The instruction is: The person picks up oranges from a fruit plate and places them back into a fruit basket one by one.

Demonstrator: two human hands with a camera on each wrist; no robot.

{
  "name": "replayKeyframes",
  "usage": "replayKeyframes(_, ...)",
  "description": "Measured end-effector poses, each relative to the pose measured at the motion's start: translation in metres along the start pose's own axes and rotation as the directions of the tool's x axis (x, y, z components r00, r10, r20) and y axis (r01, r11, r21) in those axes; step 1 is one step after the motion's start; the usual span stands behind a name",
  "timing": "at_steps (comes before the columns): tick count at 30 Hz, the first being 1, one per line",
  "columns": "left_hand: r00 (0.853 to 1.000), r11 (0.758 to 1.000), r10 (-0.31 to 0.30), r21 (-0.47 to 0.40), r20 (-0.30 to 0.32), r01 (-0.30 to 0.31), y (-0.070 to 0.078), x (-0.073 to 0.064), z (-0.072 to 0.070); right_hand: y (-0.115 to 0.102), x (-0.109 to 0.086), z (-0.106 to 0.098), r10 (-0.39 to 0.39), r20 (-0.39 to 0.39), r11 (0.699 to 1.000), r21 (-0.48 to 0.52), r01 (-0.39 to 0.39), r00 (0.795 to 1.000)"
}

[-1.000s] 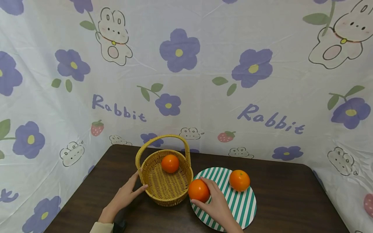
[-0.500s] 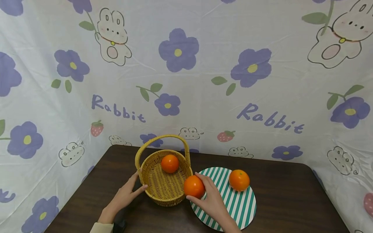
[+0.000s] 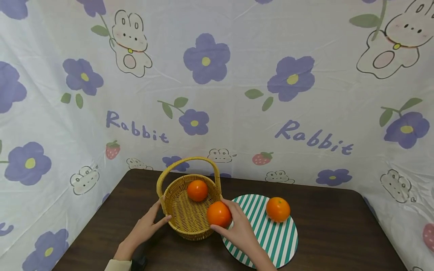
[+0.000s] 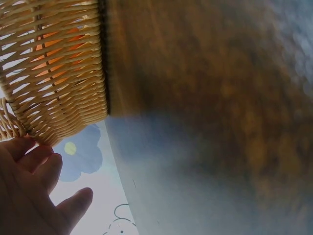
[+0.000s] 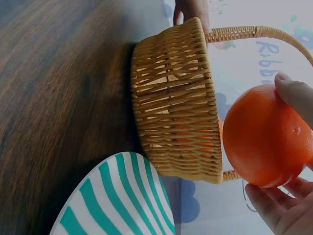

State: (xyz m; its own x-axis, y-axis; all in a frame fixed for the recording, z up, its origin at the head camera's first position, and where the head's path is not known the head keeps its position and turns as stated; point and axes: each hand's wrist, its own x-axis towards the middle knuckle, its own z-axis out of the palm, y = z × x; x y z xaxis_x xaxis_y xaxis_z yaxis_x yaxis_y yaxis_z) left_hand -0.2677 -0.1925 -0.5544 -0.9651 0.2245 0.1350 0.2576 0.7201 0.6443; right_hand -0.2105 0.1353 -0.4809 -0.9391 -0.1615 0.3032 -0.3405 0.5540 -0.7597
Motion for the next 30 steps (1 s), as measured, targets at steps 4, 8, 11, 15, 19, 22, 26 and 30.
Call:
replayKeyframes(4,1.000,1.000,0.003,0.006,-0.006,-0.003,-0.001,0.001,0.001,-0.002,0.002,0.003,-0.004,-0.003,1.000,-0.005,0.004,1.000)
replayKeyframes(8,1.000,1.000,0.000,0.009,-0.005,0.000,-0.002,0.001,0.002,-0.003,0.005,0.007,-0.023,-0.008,1.000,-0.012,0.023,1.000)
replayKeyframes(11,1.000,1.000,0.001,0.007,0.000,-0.001,-0.002,0.001,0.002,-0.003,0.007,0.009,-0.040,0.000,0.999,-0.014,0.040,0.999)
replayKeyframes(15,1.000,1.000,-0.006,0.010,0.005,0.006,-0.002,0.002,0.001,-0.003,0.010,0.013,-0.053,0.014,0.998,-0.016,0.053,0.998)
replayKeyframes(19,1.000,1.000,-0.015,0.012,0.005,0.015,-0.001,0.001,0.001,-0.005,0.012,0.016,-0.055,0.028,0.998,-0.022,0.056,0.998)
replayKeyframes(22,1.000,1.000,-0.015,0.013,0.005,0.015,-0.001,0.001,0.001,-0.006,0.014,0.020,-0.053,0.037,0.998,-0.020,0.053,0.998)
replayKeyframes(26,1.000,1.000,-0.017,0.015,0.006,0.017,0.000,0.001,0.001,-0.006,0.017,0.023,-0.063,0.042,0.998,-0.009,0.064,0.997)
replayKeyframes(30,1.000,1.000,-0.020,0.014,0.011,0.020,0.000,0.001,0.000,-0.006,0.019,0.027,-0.083,0.042,0.996,-0.024,0.084,0.996)
